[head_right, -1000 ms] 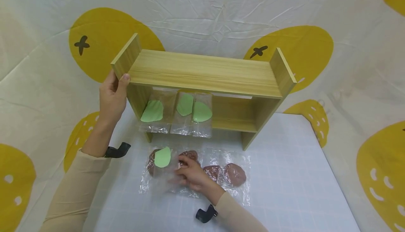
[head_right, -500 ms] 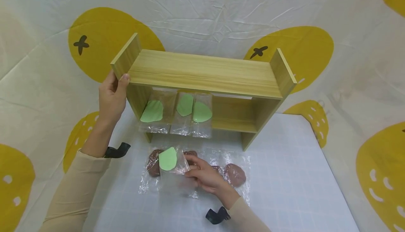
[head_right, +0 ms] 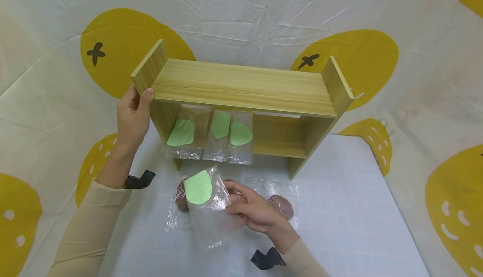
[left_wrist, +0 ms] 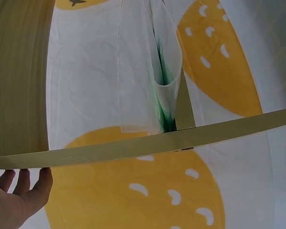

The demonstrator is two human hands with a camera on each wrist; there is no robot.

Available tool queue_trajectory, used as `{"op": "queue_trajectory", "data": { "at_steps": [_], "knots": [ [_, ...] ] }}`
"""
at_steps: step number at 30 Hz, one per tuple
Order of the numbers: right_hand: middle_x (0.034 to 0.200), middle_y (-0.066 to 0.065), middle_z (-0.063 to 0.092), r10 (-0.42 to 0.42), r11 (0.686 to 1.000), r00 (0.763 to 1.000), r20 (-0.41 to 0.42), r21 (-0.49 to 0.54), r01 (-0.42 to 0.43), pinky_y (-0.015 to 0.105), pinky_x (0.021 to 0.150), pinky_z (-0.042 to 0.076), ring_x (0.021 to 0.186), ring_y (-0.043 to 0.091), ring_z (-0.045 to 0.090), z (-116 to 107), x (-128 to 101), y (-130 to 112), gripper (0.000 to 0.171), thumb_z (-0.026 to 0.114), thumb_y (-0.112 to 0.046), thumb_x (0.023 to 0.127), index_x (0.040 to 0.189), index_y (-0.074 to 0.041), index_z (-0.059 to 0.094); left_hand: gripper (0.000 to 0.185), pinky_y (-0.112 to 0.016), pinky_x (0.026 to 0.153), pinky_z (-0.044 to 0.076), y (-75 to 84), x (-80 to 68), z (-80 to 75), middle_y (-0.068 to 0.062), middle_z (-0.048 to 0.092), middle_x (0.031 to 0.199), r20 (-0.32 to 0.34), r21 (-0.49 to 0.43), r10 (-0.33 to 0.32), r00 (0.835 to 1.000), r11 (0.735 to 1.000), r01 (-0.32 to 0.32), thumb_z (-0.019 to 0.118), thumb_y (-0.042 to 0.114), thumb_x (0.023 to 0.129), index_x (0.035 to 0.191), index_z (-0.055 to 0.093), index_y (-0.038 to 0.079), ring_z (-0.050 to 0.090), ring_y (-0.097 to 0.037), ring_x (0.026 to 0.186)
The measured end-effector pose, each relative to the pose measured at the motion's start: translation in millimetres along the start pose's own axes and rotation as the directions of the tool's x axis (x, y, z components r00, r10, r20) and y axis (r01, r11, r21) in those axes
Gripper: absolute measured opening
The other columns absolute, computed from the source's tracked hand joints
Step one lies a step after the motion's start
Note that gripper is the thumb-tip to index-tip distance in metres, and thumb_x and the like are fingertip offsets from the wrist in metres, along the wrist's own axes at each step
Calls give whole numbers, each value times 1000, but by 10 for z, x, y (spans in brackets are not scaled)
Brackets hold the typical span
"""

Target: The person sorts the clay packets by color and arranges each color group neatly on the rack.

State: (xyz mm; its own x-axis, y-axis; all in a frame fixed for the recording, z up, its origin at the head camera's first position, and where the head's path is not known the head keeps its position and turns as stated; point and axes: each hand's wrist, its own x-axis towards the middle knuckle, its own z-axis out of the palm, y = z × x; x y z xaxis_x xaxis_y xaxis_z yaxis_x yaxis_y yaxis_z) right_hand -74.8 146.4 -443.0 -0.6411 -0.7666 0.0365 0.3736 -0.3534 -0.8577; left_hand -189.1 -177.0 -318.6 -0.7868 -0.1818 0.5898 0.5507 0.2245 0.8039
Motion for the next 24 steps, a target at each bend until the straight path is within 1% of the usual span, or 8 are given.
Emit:
{"op": "queue_trajectory", "data": {
  "at_steps": [2, 5, 7, 12, 14, 18, 20, 24],
  "knots": [
    [122, 13, 65, -21, 1000, 999, 29, 12, 21, 25, 67, 57, 88, 12, 66, 14, -29, -74, 60, 42, 18, 95, 150, -3, 33, 41, -33, 94, 49, 0, 1, -1, -8, 62, 132, 0, 0, 2, 1000, 1000, -2, 58, 23, 103, 143, 57, 13, 55, -21, 121],
    [121, 12, 65, -50, 999, 998, 39, -1, 50, 28, 64, 58, 87, 14, 68, 23, -65, -177, 61, 42, 18, 95, 150, -4, 33, 41, -34, 94, 49, 2, 1, 1, -8, 62, 132, -1, -2, 7, 1000, 1000, -7, 58, 22, 103, 142, 57, 12, 55, -21, 121],
    [125, 14, 64, -76, 997, 996, 39, -20, 77, 27, 66, 57, 90, 15, 67, 14, -78, -236, 61, 41, 19, 95, 151, -3, 32, 40, -34, 94, 49, 1, 2, 2, -9, 62, 132, -3, -1, 9, 1000, 1000, -9, 58, 21, 102, 142, 57, 11, 56, -21, 121],
    [117, 10, 66, -123, 990, 992, -29, -68, 121, 20, 67, 53, 84, 10, 64, -55, -144, -365, 59, 43, 18, 95, 148, -8, 38, 41, -34, 95, 49, 4, 0, 3, -9, 62, 132, -4, -5, 13, 1000, 1000, -13, 59, 18, 102, 143, 56, 10, 55, -20, 121],
    [116, 8, 67, -150, 986, 987, -59, -90, 144, 20, 68, 54, 83, 10, 65, -108, -184, -420, 59, 43, 18, 96, 147, -10, 39, 42, -34, 95, 48, 4, 1, 4, -8, 62, 132, -5, -6, 18, 1000, 1000, -18, 59, 16, 102, 144, 55, 9, 55, -20, 121],
    [124, 11, 64, -209, 974, 972, -110, -113, 196, 26, 76, 56, 94, 16, 67, -240, -264, -547, 59, 41, 17, 97, 149, -10, 37, 42, -35, 95, 48, 24, -2, 10, -7, 62, 132, -10, 3, 20, 1000, 1000, -20, 58, 14, 102, 144, 55, 8, 55, -20, 121],
    [127, 12, 62, -230, 970, 964, -130, -112, 216, 30, 79, 57, 100, 19, 66, -307, -310, -612, 59, 37, 17, 98, 151, -8, 34, 42, -35, 96, 47, 62, -11, 15, -9, 62, 133, -11, 10, 13, 1000, 1000, -13, 57, 12, 103, 144, 54, 6, 55, -20, 122],
    [124, 12, 64, -249, 968, 948, -197, -79, 238, 32, 81, 56, 102, 21, 65, -432, -407, -698, 57, 31, 17, 100, 152, -8, 32, 42, -36, 98, 47, 255, -47, 39, -16, 60, 134, -5, 21, 10, 1000, 1000, -10, 55, 9, 103, 144, 52, 1, 54, -22, 123]
  ]
}}
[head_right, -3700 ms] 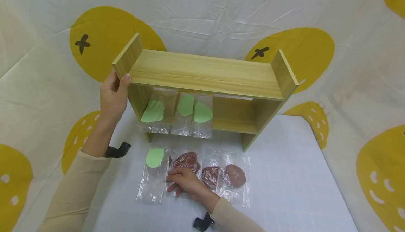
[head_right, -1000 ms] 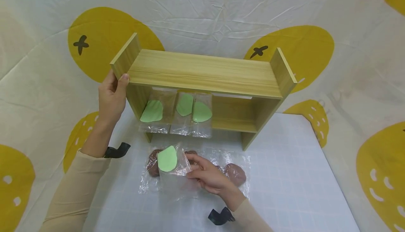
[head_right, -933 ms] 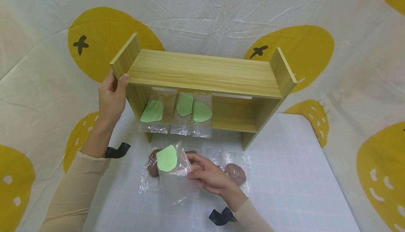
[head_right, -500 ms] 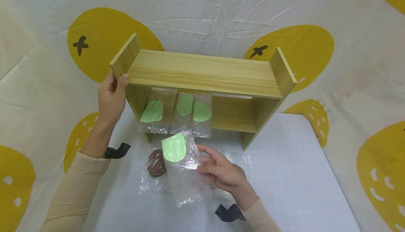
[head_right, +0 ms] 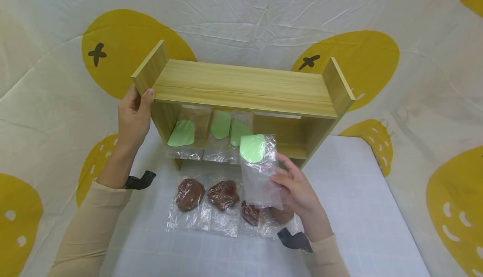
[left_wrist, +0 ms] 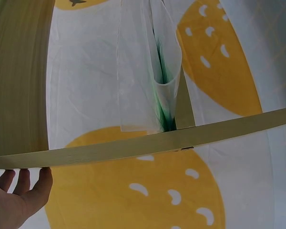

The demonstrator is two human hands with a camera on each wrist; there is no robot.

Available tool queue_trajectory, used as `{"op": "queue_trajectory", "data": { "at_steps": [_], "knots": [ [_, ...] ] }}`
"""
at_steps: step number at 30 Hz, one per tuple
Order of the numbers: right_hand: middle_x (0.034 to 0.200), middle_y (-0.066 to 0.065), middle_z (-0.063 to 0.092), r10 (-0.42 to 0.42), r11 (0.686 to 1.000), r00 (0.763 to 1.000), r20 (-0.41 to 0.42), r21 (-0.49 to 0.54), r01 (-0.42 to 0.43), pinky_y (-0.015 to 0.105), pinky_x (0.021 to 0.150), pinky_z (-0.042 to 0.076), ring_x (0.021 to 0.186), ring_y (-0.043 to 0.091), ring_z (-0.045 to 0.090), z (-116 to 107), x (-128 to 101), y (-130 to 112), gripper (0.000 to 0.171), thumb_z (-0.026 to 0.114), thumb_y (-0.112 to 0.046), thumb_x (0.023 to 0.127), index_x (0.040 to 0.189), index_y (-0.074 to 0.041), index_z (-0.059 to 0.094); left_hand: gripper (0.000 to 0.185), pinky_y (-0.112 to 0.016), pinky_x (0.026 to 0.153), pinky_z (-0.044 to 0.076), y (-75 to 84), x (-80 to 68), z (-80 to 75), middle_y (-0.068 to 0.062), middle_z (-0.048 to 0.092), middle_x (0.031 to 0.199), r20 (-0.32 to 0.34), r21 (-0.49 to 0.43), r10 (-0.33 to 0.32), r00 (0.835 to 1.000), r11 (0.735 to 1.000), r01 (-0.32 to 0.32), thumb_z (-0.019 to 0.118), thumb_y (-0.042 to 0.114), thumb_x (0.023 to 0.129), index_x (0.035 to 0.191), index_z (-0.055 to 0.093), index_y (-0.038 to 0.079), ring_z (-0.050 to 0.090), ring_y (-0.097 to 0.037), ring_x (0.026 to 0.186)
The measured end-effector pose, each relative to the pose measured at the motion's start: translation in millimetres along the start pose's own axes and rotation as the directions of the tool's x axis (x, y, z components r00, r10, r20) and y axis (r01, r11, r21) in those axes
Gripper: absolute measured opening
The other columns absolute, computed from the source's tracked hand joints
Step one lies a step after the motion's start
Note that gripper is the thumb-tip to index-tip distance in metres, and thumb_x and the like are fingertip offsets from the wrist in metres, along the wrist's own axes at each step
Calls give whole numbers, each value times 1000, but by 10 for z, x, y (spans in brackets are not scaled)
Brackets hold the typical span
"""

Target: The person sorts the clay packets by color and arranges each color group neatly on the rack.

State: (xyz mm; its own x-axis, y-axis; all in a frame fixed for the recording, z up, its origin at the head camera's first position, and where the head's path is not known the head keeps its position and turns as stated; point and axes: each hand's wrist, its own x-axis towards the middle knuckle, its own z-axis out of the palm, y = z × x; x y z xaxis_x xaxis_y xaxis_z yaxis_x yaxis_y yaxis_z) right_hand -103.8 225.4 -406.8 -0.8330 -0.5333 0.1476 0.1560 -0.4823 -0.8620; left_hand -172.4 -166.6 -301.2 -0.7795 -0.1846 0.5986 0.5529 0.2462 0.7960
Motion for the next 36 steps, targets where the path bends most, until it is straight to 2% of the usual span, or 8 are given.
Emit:
{"op": "queue_trajectory", "data": {
  "at_steps": [5, 11, 16, 21, 23, 28, 32, 36],
  "knots": [
    [123, 10, 64, -20, 1000, 996, -83, 3, 21, 29, 84, 55, 104, 18, 64, -157, -51, -63, 57, 30, 15, 102, 153, -8, 31, 42, -34, 98, 46, 145, -28, 16, -21, 59, 133, -1, -5, 2, 1000, 1000, -2, 54, 9, 103, 143, 52, -2, 54, -24, 122],
    [125, 8, 59, -10, 998, 978, -207, -65, -3, 26, 85, 53, 104, 16, 62, -283, -92, -76, 56, 35, 10, 103, 155, -11, 31, 42, -35, 98, 46, 163, -32, 15, -18, 61, 132, -1, -3, 5, 1000, 1000, -5, 55, 9, 102, 143, 53, -1, 55, -22, 121],
    [135, 10, 49, 12, 998, 971, -237, -60, -27, 27, 90, 52, 111, 17, 59, -354, -80, -36, 56, 38, 9, 104, 156, -10, 30, 42, -36, 99, 46, 148, -30, 15, -19, 61, 132, -3, 0, 15, 1000, 1000, -15, 55, 8, 102, 143, 53, -2, 54, -23, 122],
    [128, 10, 56, 22, 999, 955, -297, -28, -32, 27, 86, 54, 106, 17, 63, -372, -78, 26, 49, 41, 9, 103, 149, -8, 40, 42, -35, 99, 45, 145, -28, 13, -22, 59, 133, 2, 3, 20, 1000, 1000, -20, 55, 6, 102, 142, 51, -5, 55, -23, 121],
    [123, 9, 59, 25, 1000, 946, -325, 0, -27, 27, 85, 54, 103, 17, 65, -362, -83, 46, 44, 43, 8, 103, 144, -7, 45, 42, -36, 99, 46, 143, -28, 13, -23, 59, 133, 3, 8, 21, 1000, 1000, -22, 54, 6, 102, 142, 51, -5, 55, -23, 121],
    [125, 11, 58, 32, 994, 940, -340, 113, 7, 30, 93, 50, 110, 20, 64, -321, -124, 70, 35, 41, 4, 105, 139, 0, 50, 42, -36, 99, 46, 153, -29, 16, -21, 59, 133, 6, 17, 7, 1000, 1000, -7, 54, 8, 103, 143, 51, -3, 54, -23, 122],
    [128, 14, 59, 47, 970, 949, -311, 242, 32, 31, 99, 45, 116, 22, 62, -304, -188, 91, 34, 36, 3, 107, 136, 4, 53, 41, -36, 99, 46, 141, -30, 17, -20, 60, 133, 7, 16, -1, 1000, 1000, 1, 55, 9, 103, 143, 52, -2, 54, -23, 122],
    [135, 20, 56, 28, 924, 977, -212, 378, 56, 33, 104, 38, 126, 27, 56, -312, -244, 127, 40, 25, 5, 107, 138, 9, 50, 41, -34, 97, 46, 126, -27, 16, -20, 60, 133, 3, 15, 0, 1000, 1000, 0, 55, 10, 103, 142, 53, -2, 54, -22, 122]
  ]
}}
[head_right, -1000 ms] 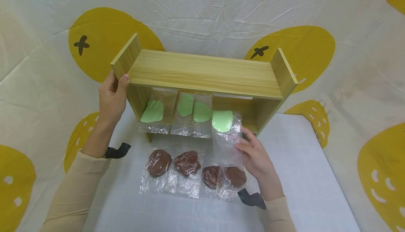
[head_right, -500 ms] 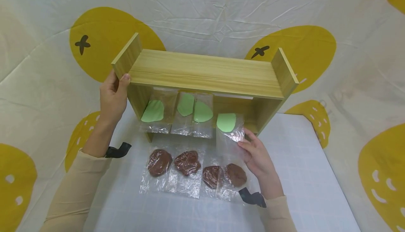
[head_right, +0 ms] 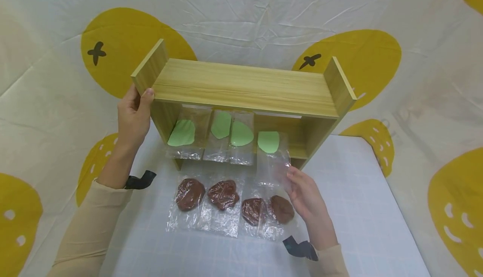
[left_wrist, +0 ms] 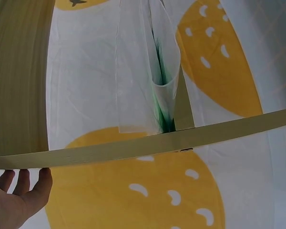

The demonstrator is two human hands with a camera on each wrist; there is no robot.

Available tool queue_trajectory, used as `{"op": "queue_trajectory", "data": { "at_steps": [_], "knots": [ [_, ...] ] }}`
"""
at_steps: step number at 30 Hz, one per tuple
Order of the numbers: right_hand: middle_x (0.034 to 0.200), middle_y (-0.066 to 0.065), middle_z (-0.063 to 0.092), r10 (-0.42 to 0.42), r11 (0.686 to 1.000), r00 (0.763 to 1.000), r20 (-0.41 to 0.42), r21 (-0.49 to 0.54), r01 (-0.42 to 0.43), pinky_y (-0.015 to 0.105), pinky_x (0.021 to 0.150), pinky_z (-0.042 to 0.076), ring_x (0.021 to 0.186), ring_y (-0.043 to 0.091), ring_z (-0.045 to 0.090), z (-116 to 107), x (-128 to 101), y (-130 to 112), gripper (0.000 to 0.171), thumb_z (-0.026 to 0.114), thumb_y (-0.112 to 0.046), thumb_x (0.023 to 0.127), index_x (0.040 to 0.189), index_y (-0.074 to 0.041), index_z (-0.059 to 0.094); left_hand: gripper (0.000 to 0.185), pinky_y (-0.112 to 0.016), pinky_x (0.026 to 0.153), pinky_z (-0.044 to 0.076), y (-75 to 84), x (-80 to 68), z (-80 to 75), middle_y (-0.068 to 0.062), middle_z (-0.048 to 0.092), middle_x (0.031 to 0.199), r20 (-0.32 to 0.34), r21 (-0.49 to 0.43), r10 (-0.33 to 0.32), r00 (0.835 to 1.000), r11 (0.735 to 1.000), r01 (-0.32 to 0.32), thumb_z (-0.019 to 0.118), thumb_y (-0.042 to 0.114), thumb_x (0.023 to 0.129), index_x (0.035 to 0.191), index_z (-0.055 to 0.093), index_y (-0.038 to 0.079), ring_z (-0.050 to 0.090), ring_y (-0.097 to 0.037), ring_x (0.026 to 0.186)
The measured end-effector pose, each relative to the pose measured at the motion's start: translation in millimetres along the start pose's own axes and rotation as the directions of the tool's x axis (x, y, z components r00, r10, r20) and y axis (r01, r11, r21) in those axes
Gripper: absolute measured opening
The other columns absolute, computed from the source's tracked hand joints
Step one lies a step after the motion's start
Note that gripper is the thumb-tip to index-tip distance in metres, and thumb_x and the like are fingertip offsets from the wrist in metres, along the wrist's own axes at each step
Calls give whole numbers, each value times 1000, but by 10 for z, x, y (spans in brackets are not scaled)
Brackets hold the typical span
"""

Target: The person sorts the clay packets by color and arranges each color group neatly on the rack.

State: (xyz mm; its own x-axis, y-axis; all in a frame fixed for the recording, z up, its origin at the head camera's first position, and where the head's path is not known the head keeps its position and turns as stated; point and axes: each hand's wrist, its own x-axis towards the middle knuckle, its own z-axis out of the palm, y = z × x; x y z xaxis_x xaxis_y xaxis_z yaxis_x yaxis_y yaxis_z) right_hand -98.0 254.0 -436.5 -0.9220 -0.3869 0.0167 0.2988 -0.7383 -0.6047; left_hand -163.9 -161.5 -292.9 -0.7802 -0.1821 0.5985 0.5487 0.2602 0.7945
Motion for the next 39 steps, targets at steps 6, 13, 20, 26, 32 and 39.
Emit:
{"op": "queue_trajectory", "data": {
  "at_steps": [6, 13, 20, 26, 32, 39],
  "knots": [
    [139, 21, 53, -4, 998, 999, 52, 55, 2, 32, 106, 35, 129, 28, 53, -20, 14, 17, 43, 22, 8, 106, 140, 10, 48, 40, -33, 97, 46, 1, 5, -3, -21, 59, 133, 0, -8, 16, 1000, 1000, -16, 55, 9, 103, 142, 53, -2, 55, -22, 121],
    [124, 20, 61, -12, 999, 998, -61, 35, 14, 28, 100, 43, 115, 24, 63, -30, 129, 23, 36, 30, 7, 106, 126, 11, 60, 41, -34, 97, 46, 2, 1, 5, -20, 59, 133, 6, -4, 12, 1000, 1000, -12, 54, 8, 103, 142, 53, -2, 55, -22, 122],
    [118, 13, 59, -20, 998, 976, -215, -61, 8, 27, 96, 47, 107, 20, 65, -43, 197, 58, 24, 43, 4, 105, 119, 5, 62, 40, -34, 97, 47, 1, 1, 13, -20, 60, 133, 4, 5, 3, 1000, 1000, -3, 55, 10, 103, 142, 54, -1, 55, -22, 121],
    [122, 11, 60, 0, 967, 991, -136, -252, -34, 39, 91, 52, 108, 24, 65, -29, 124, 85, 28, 40, -2, 107, 126, -1, 60, 39, -34, 96, 48, -222, 47, -8, -15, 62, 132, -23, -9, -9, 1000, 1000, 8, 57, 14, 103, 141, 57, 4, 56, -21, 121],
    [106, 10, 63, -22, 933, 992, -126, -360, -25, 35, 84, 56, 92, 23, 68, 8, 18, 111, 26, 41, -1, 107, 120, -5, 64, 40, -36, 97, 49, -368, 72, -29, -9, 63, 132, -22, -18, 2, 1000, 1000, -2, 59, 18, 102, 141, 58, 10, 55, -20, 122],
    [99, 9, 62, -50, 936, 987, -153, -352, -7, 28, 81, 56, 86, 19, 69, 34, 13, 124, 22, 43, 4, 105, 118, -3, 58, 40, -37, 99, 47, -383, 76, -22, -11, 61, 134, -19, -21, 7, 1000, 1000, -7, 58, 15, 102, 142, 57, 8, 55, -21, 123]
  ]
}}
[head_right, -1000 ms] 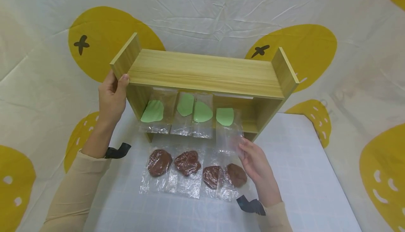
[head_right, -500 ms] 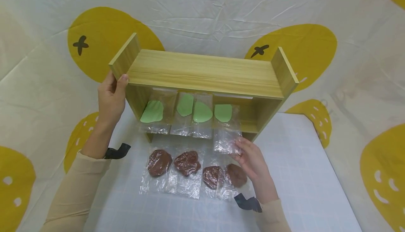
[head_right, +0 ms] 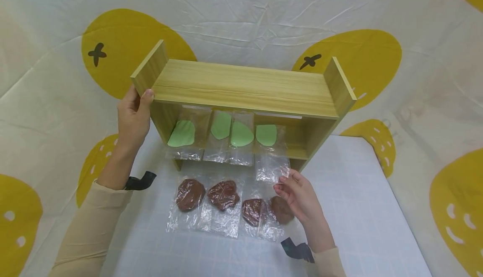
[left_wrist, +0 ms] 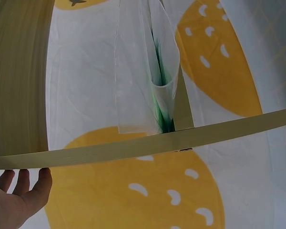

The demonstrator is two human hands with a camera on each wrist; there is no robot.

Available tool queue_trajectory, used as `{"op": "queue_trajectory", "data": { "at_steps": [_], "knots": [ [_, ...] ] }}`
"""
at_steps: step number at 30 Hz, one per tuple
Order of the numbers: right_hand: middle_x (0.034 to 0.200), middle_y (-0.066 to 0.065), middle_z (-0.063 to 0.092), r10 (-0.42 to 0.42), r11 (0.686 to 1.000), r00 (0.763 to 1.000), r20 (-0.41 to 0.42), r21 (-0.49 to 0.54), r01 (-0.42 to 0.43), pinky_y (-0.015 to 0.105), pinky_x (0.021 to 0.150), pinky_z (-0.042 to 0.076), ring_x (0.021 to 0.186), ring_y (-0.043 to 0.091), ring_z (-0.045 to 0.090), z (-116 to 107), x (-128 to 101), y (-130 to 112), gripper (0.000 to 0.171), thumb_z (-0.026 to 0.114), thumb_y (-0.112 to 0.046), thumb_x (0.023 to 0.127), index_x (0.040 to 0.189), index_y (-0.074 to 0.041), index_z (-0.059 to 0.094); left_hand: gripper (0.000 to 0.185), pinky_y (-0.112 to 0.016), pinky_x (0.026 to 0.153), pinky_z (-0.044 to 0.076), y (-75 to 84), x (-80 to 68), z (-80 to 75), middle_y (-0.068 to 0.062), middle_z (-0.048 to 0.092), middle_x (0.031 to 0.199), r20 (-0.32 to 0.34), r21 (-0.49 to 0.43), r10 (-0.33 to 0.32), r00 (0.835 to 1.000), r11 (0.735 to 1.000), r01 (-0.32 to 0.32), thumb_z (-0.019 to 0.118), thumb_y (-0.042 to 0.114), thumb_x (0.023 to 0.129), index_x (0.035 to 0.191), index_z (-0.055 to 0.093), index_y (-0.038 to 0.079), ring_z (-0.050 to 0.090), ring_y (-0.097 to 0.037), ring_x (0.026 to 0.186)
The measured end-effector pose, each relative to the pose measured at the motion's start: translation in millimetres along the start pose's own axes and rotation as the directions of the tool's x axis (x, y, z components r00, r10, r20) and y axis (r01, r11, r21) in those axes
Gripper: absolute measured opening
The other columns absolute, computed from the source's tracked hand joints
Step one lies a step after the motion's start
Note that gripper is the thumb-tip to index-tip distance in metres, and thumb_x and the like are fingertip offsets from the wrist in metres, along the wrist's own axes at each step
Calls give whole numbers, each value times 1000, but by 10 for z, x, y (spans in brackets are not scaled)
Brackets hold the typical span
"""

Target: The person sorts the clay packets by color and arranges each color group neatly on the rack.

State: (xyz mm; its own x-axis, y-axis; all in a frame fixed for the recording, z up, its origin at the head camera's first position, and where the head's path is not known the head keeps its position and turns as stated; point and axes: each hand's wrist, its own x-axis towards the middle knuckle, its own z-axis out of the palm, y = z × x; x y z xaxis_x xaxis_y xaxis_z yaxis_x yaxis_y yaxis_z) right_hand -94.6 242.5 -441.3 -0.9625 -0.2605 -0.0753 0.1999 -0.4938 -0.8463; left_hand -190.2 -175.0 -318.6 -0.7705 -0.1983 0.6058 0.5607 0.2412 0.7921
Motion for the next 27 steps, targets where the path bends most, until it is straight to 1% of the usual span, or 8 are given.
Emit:
{"op": "queue_trajectory", "data": {
  "at_steps": [5, 9, 14, 19, 23, 24, 27],
  "knots": [
    [99, 10, 63, -11, 999, 1000, 12, 39, 11, 27, 82, 55, 85, 18, 69, -3, 59, 12, 20, 42, 5, 105, 115, -1, 58, 41, -37, 100, 45, 1, 2, 6, -15, 60, 135, -1, 7, 4, 1000, 1000, -4, 56, 12, 103, 143, 55, 5, 54, -22, 123],
    [98, 9, 62, 2, 998, 1000, 11, 59, -2, 26, 82, 55, 86, 18, 68, -6, 129, 20, 19, 42, 5, 105, 112, -1, 59, 40, -38, 100, 46, 8, -6, -1, -11, 61, 134, 5, 5, 4, 1000, 1000, -4, 57, 15, 103, 142, 56, 8, 54, -21, 123],
    [97, 9, 63, 27, 997, 999, -40, 71, -24, 25, 80, 56, 85, 18, 69, 12, 221, 11, 13, 48, 1, 104, 108, -2, 60, 40, -38, 99, 47, 5, -12, -13, -8, 63, 132, 11, 4, 4, 1000, 1000, -4, 59, 20, 102, 142, 58, 13, 55, -20, 122],
    [95, 10, 63, 55, 989, 993, -107, 145, -39, 25, 79, 56, 84, 18, 68, 42, 306, 7, 10, 51, 0, 103, 108, -1, 60, 40, -38, 99, 47, -7, -6, -14, -7, 63, 132, 6, 2, 12, 1000, 1000, -12, 59, 21, 102, 141, 58, 13, 55, -20, 122],
    [93, 11, 65, 60, 978, 990, -127, 205, -33, 25, 78, 56, 82, 18, 69, 57, 359, 15, 11, 48, 2, 104, 106, 0, 59, 41, -38, 100, 46, 3, -9, -4, -8, 62, 133, 4, -3, 8, 1000, 1000, -8, 60, 18, 102, 143, 57, 12, 55, -20, 123],
    [92, 11, 65, 61, 976, 990, -130, 214, -32, 25, 78, 56, 82, 18, 69, 61, 368, 16, 11, 48, 2, 104, 106, 1, 59, 41, -38, 100, 45, 56, -18, 2, -10, 62, 133, 4, -2, 5, 1000, 1000, -5, 59, 16, 102, 143, 57, 9, 55, -20, 123],
    [91, 11, 65, 68, 974, 988, -137, 223, -36, 25, 78, 56, 82, 19, 69, 77, 385, 13, 10, 49, 1, 104, 105, 1, 59, 40, -38, 99, 46, 67, -22, -3, -8, 63, 132, 2, -2, 11, 1000, 1000, -11, 59, 15, 102, 142, 57, 9, 55, -20, 122]
  ]
}}
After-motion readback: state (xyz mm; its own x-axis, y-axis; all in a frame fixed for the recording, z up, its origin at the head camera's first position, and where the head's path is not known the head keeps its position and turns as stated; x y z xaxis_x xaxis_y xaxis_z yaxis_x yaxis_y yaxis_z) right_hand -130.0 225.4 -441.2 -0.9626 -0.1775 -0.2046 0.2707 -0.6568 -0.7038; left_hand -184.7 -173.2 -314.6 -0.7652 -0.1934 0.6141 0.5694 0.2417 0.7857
